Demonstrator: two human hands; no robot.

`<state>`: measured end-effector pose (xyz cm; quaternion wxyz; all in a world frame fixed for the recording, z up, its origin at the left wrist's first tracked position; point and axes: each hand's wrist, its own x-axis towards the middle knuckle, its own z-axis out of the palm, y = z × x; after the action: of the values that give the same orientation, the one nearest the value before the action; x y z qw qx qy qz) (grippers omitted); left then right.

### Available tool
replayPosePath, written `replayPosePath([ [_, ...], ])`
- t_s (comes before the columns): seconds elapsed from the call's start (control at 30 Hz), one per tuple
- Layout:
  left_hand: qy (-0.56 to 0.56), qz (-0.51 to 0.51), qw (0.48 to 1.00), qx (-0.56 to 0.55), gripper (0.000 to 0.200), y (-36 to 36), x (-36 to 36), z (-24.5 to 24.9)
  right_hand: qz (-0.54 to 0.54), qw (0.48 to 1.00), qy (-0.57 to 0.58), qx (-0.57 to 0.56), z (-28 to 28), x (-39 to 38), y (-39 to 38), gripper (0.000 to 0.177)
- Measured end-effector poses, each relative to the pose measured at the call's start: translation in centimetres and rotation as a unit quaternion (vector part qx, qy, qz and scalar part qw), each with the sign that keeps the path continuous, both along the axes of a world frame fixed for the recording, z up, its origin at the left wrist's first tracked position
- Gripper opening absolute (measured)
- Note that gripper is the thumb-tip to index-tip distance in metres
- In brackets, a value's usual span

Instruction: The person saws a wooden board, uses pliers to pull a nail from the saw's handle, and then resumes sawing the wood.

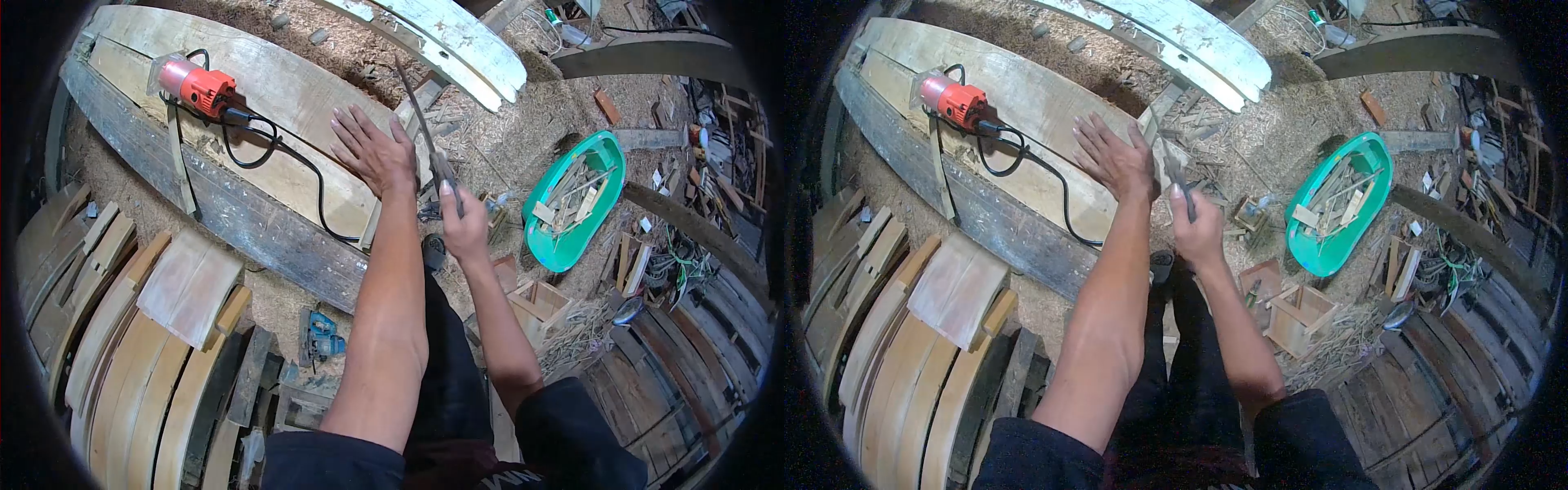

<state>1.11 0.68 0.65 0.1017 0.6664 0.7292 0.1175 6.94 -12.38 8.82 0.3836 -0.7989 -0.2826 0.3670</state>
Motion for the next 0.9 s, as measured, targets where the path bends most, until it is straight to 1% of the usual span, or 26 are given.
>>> replayPosePath([
  [0.03, 0.0, -0.003, 1.0, 0.0, 0.075, 0.0, 0.1, 0.0, -0.024, 1.0, 0.003, 0.018, 0.5, -0.7, -0.5, 0.041],
  [0.13, -0.003, -0.005, 1.0, 0.002, 0.075, 0.1, 0.3, -0.1, -0.023, 0.999, 0.029, 0.004, 1.3, -0.4, -0.5, 0.043],
  [0.23, -0.006, -0.002, 1.0, 0.002, 0.076, 0.2, 0.0, 0.0, -0.013, 0.999, 0.01, 0.029, 0.6, 0.1, 1.5, 0.043],
  [0.27, 0.0, -0.002, 1.0, 0.0, 0.076, -0.5, -0.4, -0.1, -0.012, 1.0, 0.005, 0.026, 0.3, 0.0, 1.1, 0.042],
  [0.3, 0.003, -0.004, 1.0, 0.003, 0.076, -0.4, -0.3, -0.1, -0.021, 0.998, 0.058, 0.026, -0.1, 0.0, 0.9, 0.042],
  [0.33, 0.004, -0.001, 1.0, 0.013, 0.076, 0.2, 0.0, -0.2, -0.017, 0.998, 0.055, 0.028, -0.4, 0.4, 1.1, 0.041],
  [0.43, -0.051, 0.014, 0.999, 0.001, 0.076, 0.2, -0.2, 0.7, -0.005, 0.999, 0.049, 0.02, -0.6, 0.0, 0.1, 0.039],
  [0.5, -0.066, 0.045, 0.997, 0.019, 0.075, 0.6, 0.2, 1.1, 0.018, 0.999, 0.033, 0.029, -1.2, 0.4, 0.7, 0.038],
  [0.53, -0.073, 0.057, 0.995, 0.028, 0.075, 0.8, 0.3, 1.0, 0.022, 0.998, 0.047, 0.031, -1.2, 0.7, 1.0, 0.037],
  [0.6, -0.052, 0.067, 0.996, 0.034, 0.075, 1.2, 0.3, 0.7, 0.035, 0.997, 0.069, 0.028, -1.3, 1.8, 1.4, 0.036],
  [0.67, -0.046, 0.083, 0.995, 0.029, 0.075, 1.2, 0.6, 0.4, 0.053, 0.997, 0.06, 0.025, -1.7, 2.7, 1.8, 0.037],
  [0.73, -0.007, 0.079, 0.997, 0.023, 0.075, 1.8, 0.8, 0.2, 0.061, 0.997, 0.056, 0.007, -1.2, 3.2, 2.3, 0.036],
  [0.77, 0.012, 0.079, 0.997, 0.021, 0.075, 2.0, 0.9, 0.2, 0.058, 0.998, 0.034, 0.014, -1.1, 3.1, 2.4, 0.036],
  [0.9, 0.006, 0.081, 0.995, 0.056, 0.073, 2.3, 0.9, -0.5, 0.088, 0.996, 0.009, 0.034, -0.9, 3.9, 3.1, 0.039],
])
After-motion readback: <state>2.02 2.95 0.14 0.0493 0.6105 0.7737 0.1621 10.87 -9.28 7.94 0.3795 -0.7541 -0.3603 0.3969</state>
